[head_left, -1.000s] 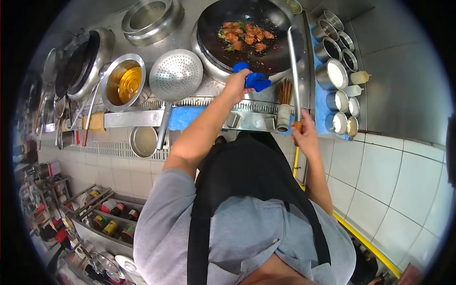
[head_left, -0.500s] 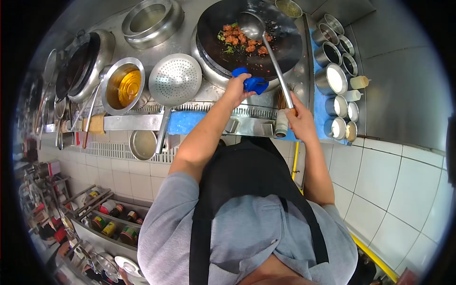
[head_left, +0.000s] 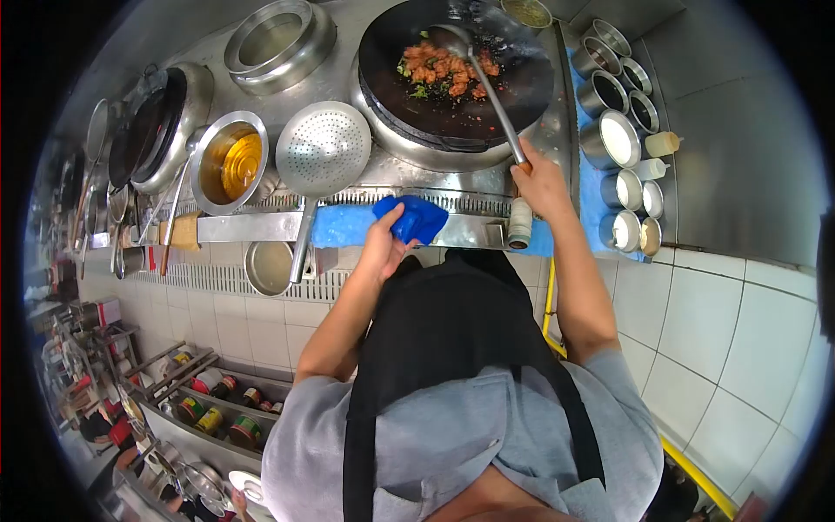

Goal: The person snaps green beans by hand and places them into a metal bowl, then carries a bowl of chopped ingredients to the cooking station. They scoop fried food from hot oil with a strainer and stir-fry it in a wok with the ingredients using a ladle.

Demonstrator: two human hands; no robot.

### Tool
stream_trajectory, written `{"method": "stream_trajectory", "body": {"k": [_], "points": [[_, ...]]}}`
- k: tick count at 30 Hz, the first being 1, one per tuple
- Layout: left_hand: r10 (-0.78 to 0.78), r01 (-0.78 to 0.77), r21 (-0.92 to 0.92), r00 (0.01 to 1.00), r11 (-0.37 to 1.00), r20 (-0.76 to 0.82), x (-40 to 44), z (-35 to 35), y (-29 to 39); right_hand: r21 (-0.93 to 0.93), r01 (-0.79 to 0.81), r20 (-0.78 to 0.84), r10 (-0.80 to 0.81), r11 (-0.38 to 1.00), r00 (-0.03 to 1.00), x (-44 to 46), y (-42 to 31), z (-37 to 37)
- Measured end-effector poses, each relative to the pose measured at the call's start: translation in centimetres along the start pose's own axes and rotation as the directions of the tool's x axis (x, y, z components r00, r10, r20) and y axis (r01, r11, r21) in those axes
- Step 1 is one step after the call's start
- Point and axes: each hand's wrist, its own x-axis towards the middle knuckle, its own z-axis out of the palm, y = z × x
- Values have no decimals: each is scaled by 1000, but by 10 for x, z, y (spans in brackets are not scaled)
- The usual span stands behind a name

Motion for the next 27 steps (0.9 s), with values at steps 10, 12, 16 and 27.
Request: {"method": "stream_trajectory", "body": {"k": [10,12,16,27], "points": [[53,-55,-11,992,998,-116,-27,-16,-11,221,-166,57,157,961,986,-73,3,-23],[72,-73,-4,992,997,-101,-29,-16,-12,221,-207,3,211,953,977,-64,0,-18],[87,-90,-21,989,996,-119,-38,-14,-14,119,-75,-204,98,990,974,-41,20,-12],[94,-102,-39,982,994,-165,-55,-30,-29,149,-36,-81,49,988,996,-43,7,-7]]}}
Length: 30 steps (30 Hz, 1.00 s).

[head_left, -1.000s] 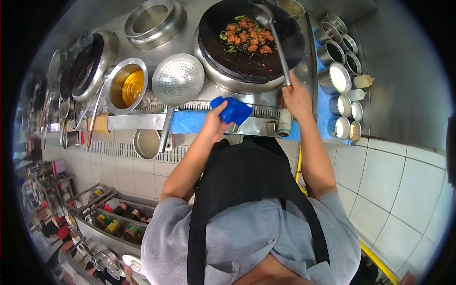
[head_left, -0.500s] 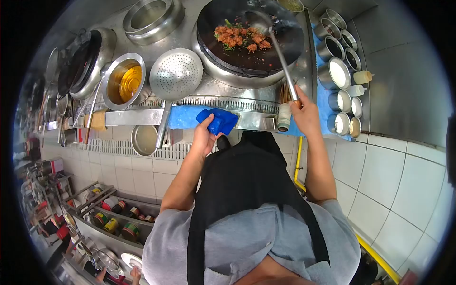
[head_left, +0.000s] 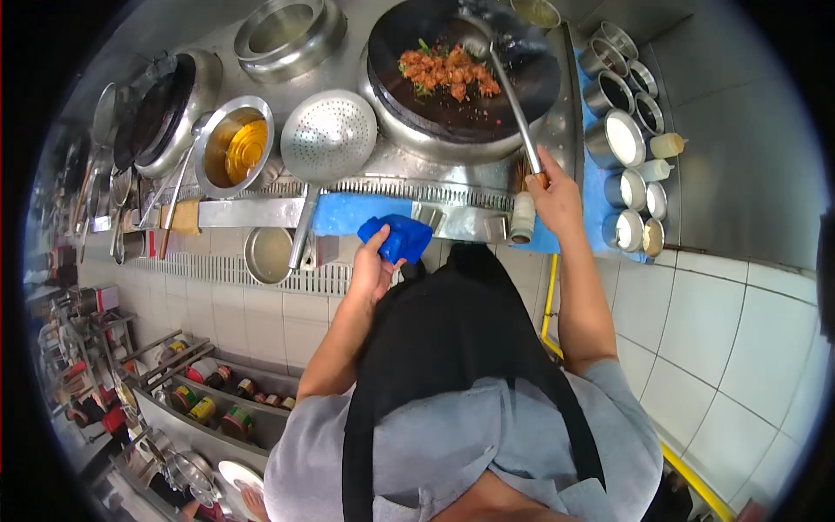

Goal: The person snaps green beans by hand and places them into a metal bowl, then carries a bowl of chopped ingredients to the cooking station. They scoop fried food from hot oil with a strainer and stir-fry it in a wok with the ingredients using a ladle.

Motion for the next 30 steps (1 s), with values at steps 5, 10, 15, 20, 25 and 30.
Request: {"method": "stream_trajectory", "body": {"k": [5,10,15,20,25,30], "points": [[44,-43,56,999,997,-9,1,12,3,405,-278,225,200,871,954,-9,-9,-8],[64,-64,78,998,995,-1,4,19,2,-45,-57,126,62,997,990,20,8,14],[107,-107,51,994,993,-14,-4,29,6,-10,-63,27,63,998,998,36,15,20],[116,-114,42,991,993,-63,-1,29,-1,-7,-229,77,229,973,970,43,16,-20],[112,-111,37,993,993,-38,4,43,-8,32,-108,61,106,994,992,62,24,-32],[110,-119,94,989,988,100,24,75,-1,-230,-7,116,35,973,993,90,9,-26]]}}
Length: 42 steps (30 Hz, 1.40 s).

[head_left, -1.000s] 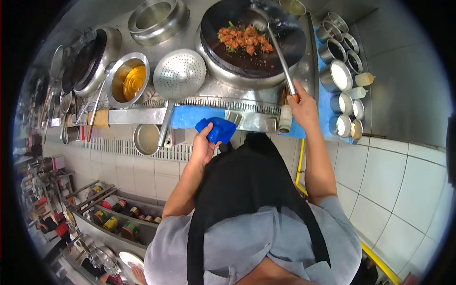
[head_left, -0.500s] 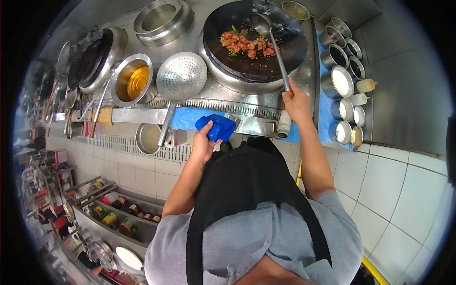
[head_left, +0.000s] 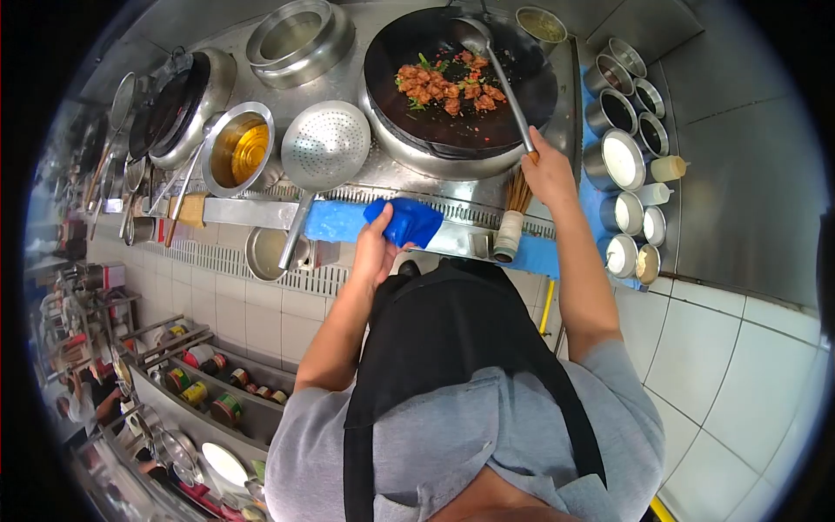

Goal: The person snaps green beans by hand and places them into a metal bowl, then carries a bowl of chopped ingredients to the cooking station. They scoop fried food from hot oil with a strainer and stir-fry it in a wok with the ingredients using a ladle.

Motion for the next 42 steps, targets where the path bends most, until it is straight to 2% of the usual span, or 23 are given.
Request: {"method": "stream_trajectory", "body": {"k": [3,6,8,9,12,14,18,21,24,27,30,31,34,35,37,40,42], "points": [[-35,28,58,992,998,121,25,36,20,-7,138,65,-137,990,988,7,9,-12],[-35,11,131,983,991,178,55,75,36,60,38,212,-50,997,976,-10,9,-33],[-67,35,229,989,973,131,77,90,40,246,-163,353,69,955,933,-20,9,-40],[-94,66,293,992,954,83,93,95,41,326,-274,424,119,905,898,-25,10,-42],[-92,84,374,996,924,3,128,100,36,543,-309,462,29,781,886,-32,29,-45],[-122,129,391,992,911,-43,139,102,36,580,-362,488,45,729,872,-37,36,-46],[-247,233,317,969,919,4,157,88,38,738,-385,479,-29,553,877,-47,45,-35],[-125,124,192,992,974,-10,147,95,21,819,-453,505,-69,352,860,-51,62,-41],[-65,69,145,997,987,-34,139,98,3,754,-356,480,-94,552,872,-52,74,-45],[21,-9,134,996,991,-84,122,107,-25,596,-209,424,-83,775,902,-54,75,-41],[176,-155,119,965,981,-194,86,130,-48,452,-159,421,-53,877,906,-69,55,-43],[226,-217,62,946,974,-234,80,133,-58,455,-133,429,-86,880,899,-74,51,-45],[288,-275,84,915,958,-282,45,134,-70,681,-267,554,-242,681,796,-77,60,-46],[308,-311,38,900,950,-308,38,128,-74,692,-291,575,-261,660,775,-78,62,-48],[281,-301,-9,900,954,-333,9,111,-75,700,-352,626,-296,621,722,-88,63,-52],[242,-293,-78,890,953,-387,-57,89,-76,697,-311,613,-310,646,727,-111,60,-48],[201,-312,-171,860,935,-469,-105,72,-85,728,-389,644,-368,565,671,-119,51,-54]]}}
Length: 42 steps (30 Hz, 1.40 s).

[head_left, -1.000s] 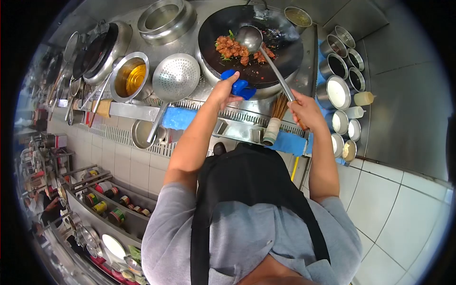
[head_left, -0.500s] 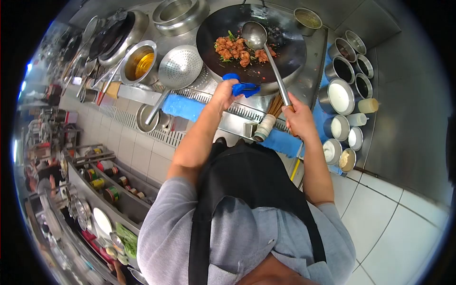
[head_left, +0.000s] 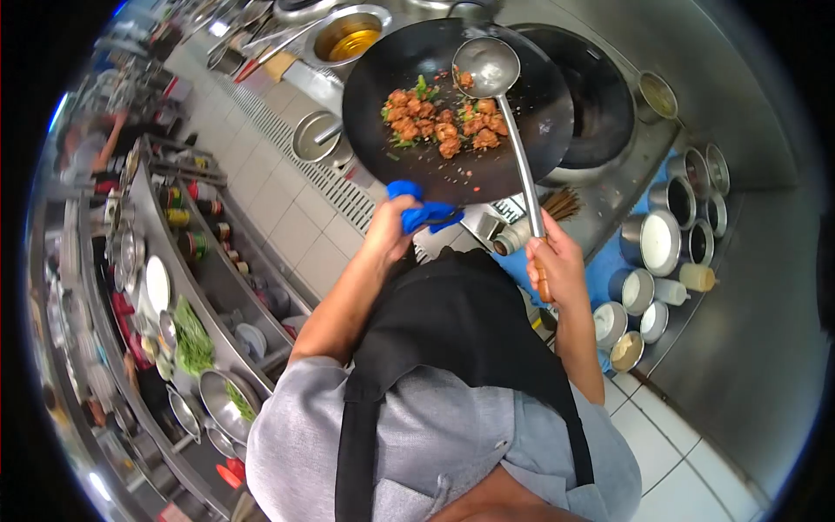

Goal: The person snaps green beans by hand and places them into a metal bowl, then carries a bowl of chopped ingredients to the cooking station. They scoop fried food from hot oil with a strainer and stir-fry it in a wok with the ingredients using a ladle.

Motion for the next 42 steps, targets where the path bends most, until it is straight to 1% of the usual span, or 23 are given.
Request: {"method": "stream_trajectory", "body": {"k": [3,6,10,12,13,14,16,17,18,19,20,22,24,28,30,32,33,34,35,37,39,41,42], "points": [[97,-102,-45,989,994,-112,-57,-46,19,180,-21,139,-4,983,990,1,-17,15],[200,-209,-22,956,978,-216,-75,-122,16,131,68,215,-95,989,972,24,-11,43],[342,-363,11,867,932,-361,-103,-185,24,212,43,171,-80,976,982,65,-8,85],[369,-414,9,802,910,-470,-123,-210,38,67,86,174,-97,994,980,97,-1,96],[364,-439,-25,776,898,-515,-129,-228,41,-85,106,85,-99,991,991,111,5,109],[376,-469,-45,757,882,-535,-133,-244,31,-229,155,125,-129,961,984,127,13,98],[384,-525,-96,724,846,-573,-144,-265,37,-719,119,43,-128,685,991,154,21,108],[374,-550,-133,706,825,-602,-150,-276,36,-909,379,261,-474,172,841,202,63,66],[369,-574,-170,696,801,-616,-154,-290,38,-920,292,151,-450,262,880,187,57,97],[367,-595,-203,692,778,-622,-156,-306,43,-923,360,221,-578,136,785,204,79,85],[386,-631,-201,663,749,-642,-160,-322,48,-895,340,135,-552,288,823,192,79,97],[389,-664,-195,622,722,-680,-167,-345,73,-640,167,-38,-247,751,968,154,35,186],[388,-691,-214,603,690,-697,-179,-365,106,-380,359,135,-333,852,933,162,24,225],[405,-746,-222,557,628,-725,-177,-409,136,-164,412,333,-343,896,879,150,-9,357],[417,-769,-227,540,597,-731,-171,-429,146,-192,334,487,-206,923,849,155,-7,423],[394,-785,-260,531,563,-750,-170,-421,180,-249,327,719,-52,912,693,198,35,460],[361,-779,-302,547,549,-755,-176,-414,207,-236,698,791,-283,676,542,208,59,496],[322,-776,-342,558,530,-765,-179,-416,225,-242,806,856,-272,540,439,221,74,534],[325,-767,-457,618,451,-716,-149,-466,219,-213,894,909,-257,393,329,233,88,572],[320,-775,-432,600,462,-733,-123,-485,249,-329,775,924,14,539,382,246,90,589],[344,-785,-396,580,476,-738,-105,-489,270,-372,621,904,117,690,412,266,76,631],[277,-797,-418,560,435,-781,-95,-454,247,-420,567,892,206,709,403,296,52,633],[231,-830,-382,498,406,-836,-87,-447,233,-434,532,885,234,727,403,308,41,640]]}}
